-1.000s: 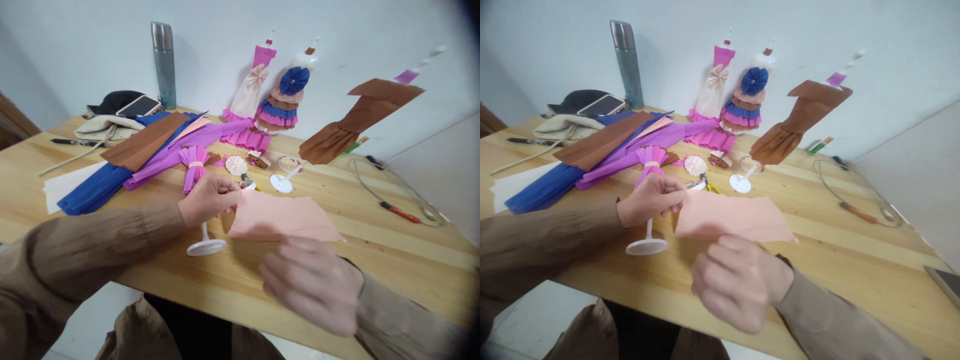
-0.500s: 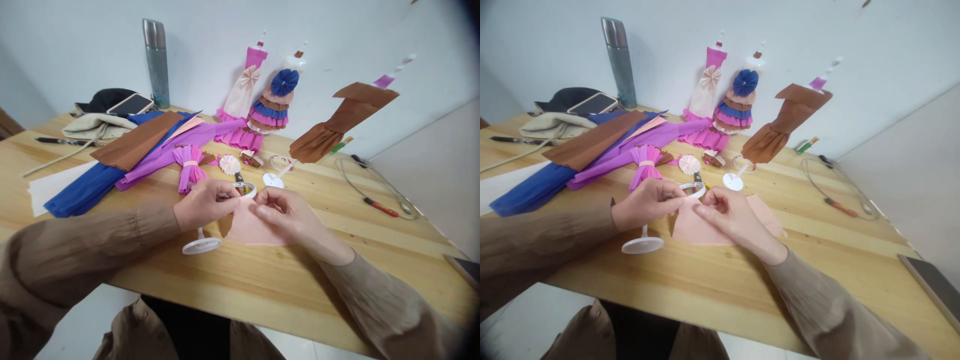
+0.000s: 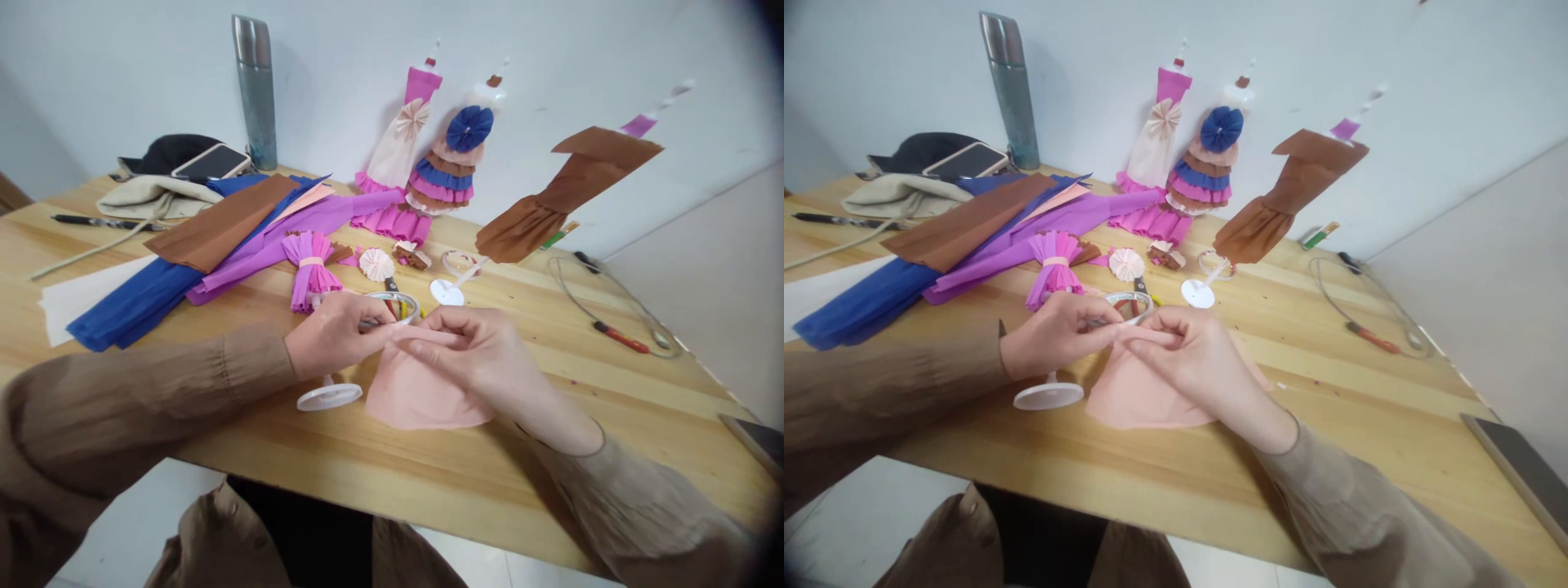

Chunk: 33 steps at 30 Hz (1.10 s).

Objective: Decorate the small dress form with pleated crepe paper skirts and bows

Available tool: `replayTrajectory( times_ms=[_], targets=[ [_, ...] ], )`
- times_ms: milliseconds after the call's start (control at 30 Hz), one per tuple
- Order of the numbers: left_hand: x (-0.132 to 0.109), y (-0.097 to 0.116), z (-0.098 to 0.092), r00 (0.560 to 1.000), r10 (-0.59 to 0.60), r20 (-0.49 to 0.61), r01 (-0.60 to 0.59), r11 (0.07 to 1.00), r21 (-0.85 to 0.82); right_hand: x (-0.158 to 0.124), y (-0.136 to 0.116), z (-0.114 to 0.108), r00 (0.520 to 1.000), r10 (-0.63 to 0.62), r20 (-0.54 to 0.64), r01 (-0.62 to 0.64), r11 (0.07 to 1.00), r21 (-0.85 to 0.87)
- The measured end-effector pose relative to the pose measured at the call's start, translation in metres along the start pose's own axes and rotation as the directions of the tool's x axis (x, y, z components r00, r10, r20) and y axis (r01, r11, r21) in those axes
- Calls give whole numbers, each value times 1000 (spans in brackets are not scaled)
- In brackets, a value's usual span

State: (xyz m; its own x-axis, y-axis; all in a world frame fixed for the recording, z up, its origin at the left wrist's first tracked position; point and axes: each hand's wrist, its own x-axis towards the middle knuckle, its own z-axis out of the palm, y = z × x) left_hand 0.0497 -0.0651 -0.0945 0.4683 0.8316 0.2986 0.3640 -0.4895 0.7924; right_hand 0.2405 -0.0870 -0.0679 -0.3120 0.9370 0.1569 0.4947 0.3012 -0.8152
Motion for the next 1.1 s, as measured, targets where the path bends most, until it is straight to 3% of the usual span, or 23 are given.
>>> replayTrajectory(
  times_ms=[200, 300, 633, 900, 1100],
  targets=[
    [0, 0, 0, 1000, -3, -3, 3, 1000, 25, -7, 4, 5, 970, -242, 30, 243, 954, -178],
    [0, 1, 0, 1000, -11, 12, 11, 1000, 28, -9, 6, 4, 952, -303, 52, 306, 917, -258],
    [-1, 5, -2, 999, -25, 37, 23, 997, 68, -3, 1, 5, 981, -192, -2, 189, 968, -168],
    [-1, 1, -1, 998, -22, 65, 23, 1000, -4, -2, 5, 8, 992, -110, -69, 96, 979, -180],
    [-1, 3, -2, 996, -38, 82, 43, 997, -60, -1, 6, 10, 989, -119, -84, 102, 978, -185]
  ],
)
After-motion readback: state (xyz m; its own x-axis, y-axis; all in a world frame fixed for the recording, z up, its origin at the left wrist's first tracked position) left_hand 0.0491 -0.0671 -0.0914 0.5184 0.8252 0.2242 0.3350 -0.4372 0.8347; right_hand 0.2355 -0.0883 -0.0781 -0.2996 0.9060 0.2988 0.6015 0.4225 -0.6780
